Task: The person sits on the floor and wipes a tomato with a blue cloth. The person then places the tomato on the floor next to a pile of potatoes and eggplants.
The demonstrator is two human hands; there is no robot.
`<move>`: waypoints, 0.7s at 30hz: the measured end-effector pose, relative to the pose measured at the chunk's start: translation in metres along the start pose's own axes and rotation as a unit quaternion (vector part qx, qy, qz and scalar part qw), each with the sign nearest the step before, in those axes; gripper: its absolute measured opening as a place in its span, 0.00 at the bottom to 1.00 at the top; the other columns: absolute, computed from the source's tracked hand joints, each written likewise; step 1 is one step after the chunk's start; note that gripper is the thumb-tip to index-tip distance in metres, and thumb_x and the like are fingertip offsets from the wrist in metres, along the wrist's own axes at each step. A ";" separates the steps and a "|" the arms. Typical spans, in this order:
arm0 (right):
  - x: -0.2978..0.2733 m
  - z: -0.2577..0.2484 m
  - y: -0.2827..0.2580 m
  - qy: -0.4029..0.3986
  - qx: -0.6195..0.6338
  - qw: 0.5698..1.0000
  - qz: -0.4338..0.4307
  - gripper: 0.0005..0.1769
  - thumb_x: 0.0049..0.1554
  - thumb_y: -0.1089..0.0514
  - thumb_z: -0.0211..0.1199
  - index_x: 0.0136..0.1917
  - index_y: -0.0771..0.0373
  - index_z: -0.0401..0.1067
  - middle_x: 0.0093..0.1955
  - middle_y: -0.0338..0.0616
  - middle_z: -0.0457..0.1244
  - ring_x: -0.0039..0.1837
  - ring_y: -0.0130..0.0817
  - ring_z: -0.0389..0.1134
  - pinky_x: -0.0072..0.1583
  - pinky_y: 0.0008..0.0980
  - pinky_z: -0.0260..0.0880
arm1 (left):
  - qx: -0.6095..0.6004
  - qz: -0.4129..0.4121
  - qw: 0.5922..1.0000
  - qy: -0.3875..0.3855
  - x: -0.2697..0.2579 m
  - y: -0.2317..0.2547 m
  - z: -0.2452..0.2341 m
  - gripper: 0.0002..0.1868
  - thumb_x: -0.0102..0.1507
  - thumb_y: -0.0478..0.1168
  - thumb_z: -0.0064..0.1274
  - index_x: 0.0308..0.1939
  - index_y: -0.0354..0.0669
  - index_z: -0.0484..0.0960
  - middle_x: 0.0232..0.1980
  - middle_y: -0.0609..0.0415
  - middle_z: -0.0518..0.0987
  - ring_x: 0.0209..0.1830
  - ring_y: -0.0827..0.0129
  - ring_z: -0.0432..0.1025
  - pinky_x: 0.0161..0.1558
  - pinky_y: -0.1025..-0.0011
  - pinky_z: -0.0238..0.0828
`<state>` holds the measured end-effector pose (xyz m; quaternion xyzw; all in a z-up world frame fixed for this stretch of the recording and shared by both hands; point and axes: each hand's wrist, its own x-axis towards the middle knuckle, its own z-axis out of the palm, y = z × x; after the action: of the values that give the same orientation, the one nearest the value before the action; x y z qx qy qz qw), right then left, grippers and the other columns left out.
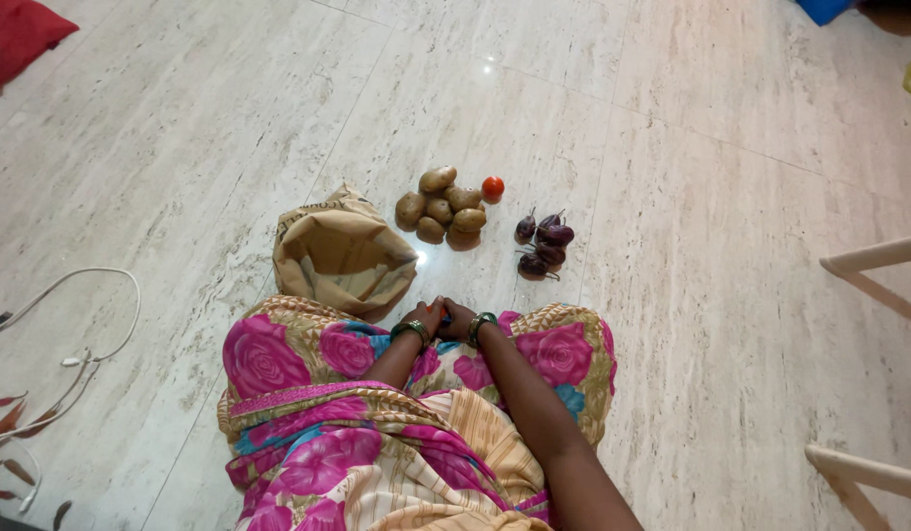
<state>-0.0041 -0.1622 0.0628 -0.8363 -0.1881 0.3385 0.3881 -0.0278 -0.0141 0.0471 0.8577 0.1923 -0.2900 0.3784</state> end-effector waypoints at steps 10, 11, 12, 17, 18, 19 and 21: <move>0.004 0.013 0.002 0.071 -0.106 0.988 -0.085 0.41 0.41 0.50 0.81 0.65 0.58 0.67 0.58 0.54 0.69 0.60 0.52 0.71 0.60 0.42 0.73 | 0.034 -0.011 0.999 -0.026 0.001 -0.004 0.003 0.51 0.65 0.76 0.21 0.70 0.36 0.64 0.62 0.28 0.77 0.65 0.42 0.73 0.64 0.52 0.66; 0.005 0.014 0.002 0.073 -0.124 0.987 -0.070 0.40 0.42 0.49 0.80 0.64 0.58 0.68 0.59 0.55 0.68 0.61 0.53 0.71 0.61 0.43 0.73 | 0.028 -0.011 0.999 -0.029 0.001 -0.005 0.003 0.51 0.65 0.76 0.20 0.71 0.36 0.62 0.61 0.27 0.78 0.64 0.41 0.74 0.64 0.52 0.66; 0.003 0.017 0.002 0.074 -0.142 0.985 -0.055 0.39 0.43 0.47 0.80 0.64 0.57 0.68 0.60 0.56 0.68 0.61 0.55 0.71 0.62 0.43 0.73 | 0.022 -0.010 0.999 -0.033 0.000 -0.006 0.003 0.50 0.65 0.76 0.20 0.71 0.36 0.60 0.61 0.27 0.78 0.63 0.41 0.74 0.63 0.52 0.67; -0.009 0.027 0.001 0.130 -0.133 0.982 -0.012 0.47 0.46 0.46 0.77 0.73 0.53 0.58 0.67 0.58 0.59 0.65 0.60 0.65 0.65 0.49 0.68 | -0.027 -0.002 1.000 -0.012 -0.006 -0.003 0.000 0.49 0.66 0.76 0.21 0.71 0.37 0.57 0.62 0.26 0.75 0.62 0.38 0.73 0.62 0.52 0.66; -0.011 0.028 0.001 0.141 -0.133 0.981 -0.015 0.48 0.47 0.46 0.76 0.74 0.53 0.56 0.69 0.58 0.58 0.66 0.60 0.64 0.66 0.49 0.67 | -0.037 -0.017 0.999 -0.013 -0.005 0.000 -0.001 0.48 0.66 0.76 0.21 0.71 0.37 0.56 0.62 0.26 0.74 0.62 0.37 0.72 0.62 0.51 0.66; -0.011 0.030 0.001 0.149 -0.132 0.980 -0.023 0.50 0.46 0.47 0.77 0.75 0.53 0.55 0.70 0.58 0.57 0.67 0.61 0.63 0.66 0.49 0.66 | -0.047 -0.027 0.998 -0.017 -0.005 0.001 -0.001 0.48 0.66 0.75 0.20 0.71 0.36 0.54 0.61 0.24 0.75 0.61 0.37 0.74 0.61 0.51 0.68; -0.011 0.034 0.001 0.163 -0.131 0.977 -0.041 0.53 0.45 0.50 0.77 0.76 0.55 0.52 0.71 0.58 0.56 0.68 0.61 0.61 0.67 0.49 0.65 | -0.067 -0.048 0.996 -0.026 -0.005 0.000 -0.003 0.49 0.67 0.74 0.20 0.72 0.32 0.51 0.60 0.21 0.77 0.58 0.37 0.77 0.59 0.51 0.71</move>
<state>-0.0359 -0.1514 0.0512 -0.9153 -0.1992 0.1543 0.3141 -0.0304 -0.0126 0.0521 0.8127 0.2427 -0.3163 0.4250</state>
